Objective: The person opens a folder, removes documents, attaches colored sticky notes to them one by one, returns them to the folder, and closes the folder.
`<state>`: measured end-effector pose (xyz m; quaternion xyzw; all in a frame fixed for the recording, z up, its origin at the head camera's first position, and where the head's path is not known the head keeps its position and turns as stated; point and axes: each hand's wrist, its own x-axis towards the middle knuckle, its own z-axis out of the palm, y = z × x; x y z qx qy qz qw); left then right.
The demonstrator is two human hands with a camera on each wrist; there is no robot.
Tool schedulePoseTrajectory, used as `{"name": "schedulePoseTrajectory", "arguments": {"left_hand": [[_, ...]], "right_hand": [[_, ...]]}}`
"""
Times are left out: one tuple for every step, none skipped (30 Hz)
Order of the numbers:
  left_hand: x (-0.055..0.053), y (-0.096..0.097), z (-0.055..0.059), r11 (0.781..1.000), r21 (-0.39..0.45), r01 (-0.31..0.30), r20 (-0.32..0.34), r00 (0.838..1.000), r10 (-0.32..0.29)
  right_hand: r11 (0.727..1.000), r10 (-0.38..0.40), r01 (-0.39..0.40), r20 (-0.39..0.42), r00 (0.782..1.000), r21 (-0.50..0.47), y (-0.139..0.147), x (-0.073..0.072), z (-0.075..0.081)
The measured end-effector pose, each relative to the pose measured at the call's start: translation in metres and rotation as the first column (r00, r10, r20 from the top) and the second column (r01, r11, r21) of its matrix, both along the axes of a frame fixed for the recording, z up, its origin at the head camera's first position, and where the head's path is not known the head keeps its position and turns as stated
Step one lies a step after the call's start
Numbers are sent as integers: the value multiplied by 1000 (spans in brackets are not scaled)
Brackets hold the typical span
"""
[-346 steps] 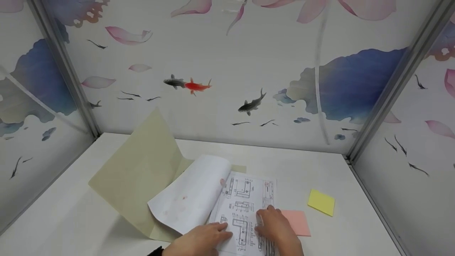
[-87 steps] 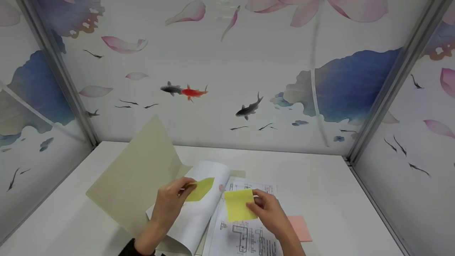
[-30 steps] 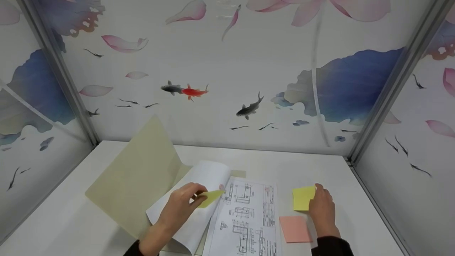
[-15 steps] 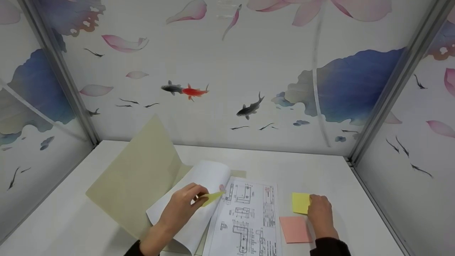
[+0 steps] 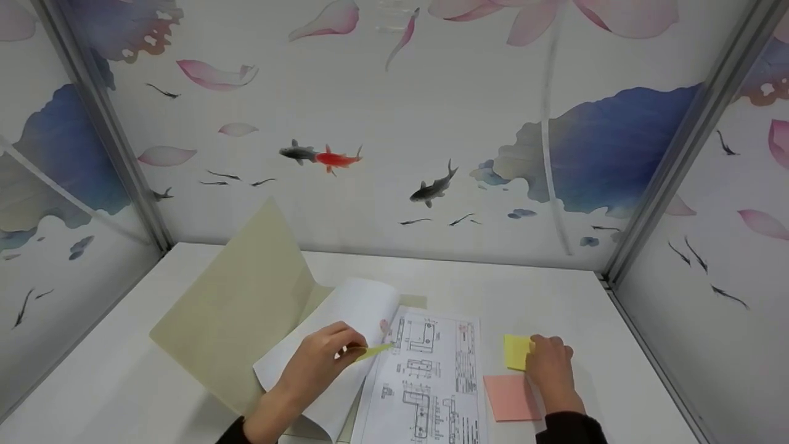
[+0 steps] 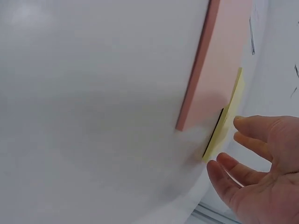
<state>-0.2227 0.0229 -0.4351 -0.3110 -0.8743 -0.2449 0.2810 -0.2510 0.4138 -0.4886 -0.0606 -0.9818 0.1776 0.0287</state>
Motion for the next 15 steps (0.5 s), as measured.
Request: {"name": "schedulePoseTrajectory", "arguments": {"left_hand": [[0,0,0,1000,0,6,5,1000,-6],[1,0,0,1000,0,13,7,1000,-13],[1,1,0,1000,-4,19,6,1000,-19],[1,1,-1,1000,-10,24,0,1000,-24],[1,1,-1,999,-18,28,-12,1000,-28],[1,1,-2,999,-28,31,-29,999,-32],[1,2,-3,999,-39,33,-48,998,-35],[1,2,-3,998,-49,37,-68,997,-40],[1,3,-4,997,-59,41,-87,995,-46],[1,4,-4,997,-66,49,-101,993,-56],[1,5,-5,996,-71,61,-108,992,-68],[2,5,-5,994,-77,76,-107,991,-84],[2,6,-5,992,-83,91,-99,990,-99],[3,7,-6,990,-90,107,-96,989,-116],[4,7,-6,988,-97,123,-94,987,-133]], "right_hand": [[1000,5,-5,-47,999,4,-4,0,1],[1000,14,-13,-94,995,7,-9,0,3],[1000,23,-23,-136,990,1,-15,0,5],[999,23,-26,-167,986,-19,-22,0,7],[998,20,-30,-186,982,-51,-30,0,9],[996,19,-37,-200,980,-85,-39,0,11],[992,21,-47,-211,977,-119,-48,1,13],[986,31,-65,-214,976,-155,-58,1,15],[979,43,-83,-208,977,-189,-68,2,16],[968,50,-95,-193,980,-231,-78,3,18],[957,65,-110,-174,983,-269,-89,4,19],[944,78,-123,-153,985,-306,-99,6,21],[929,92,-131,-128,988,-346,-109,8,23],[909,113,-146,-105,988,-390,-118,11,24],[890,143,-167,-89,986,-423,-126,14,26]]}}
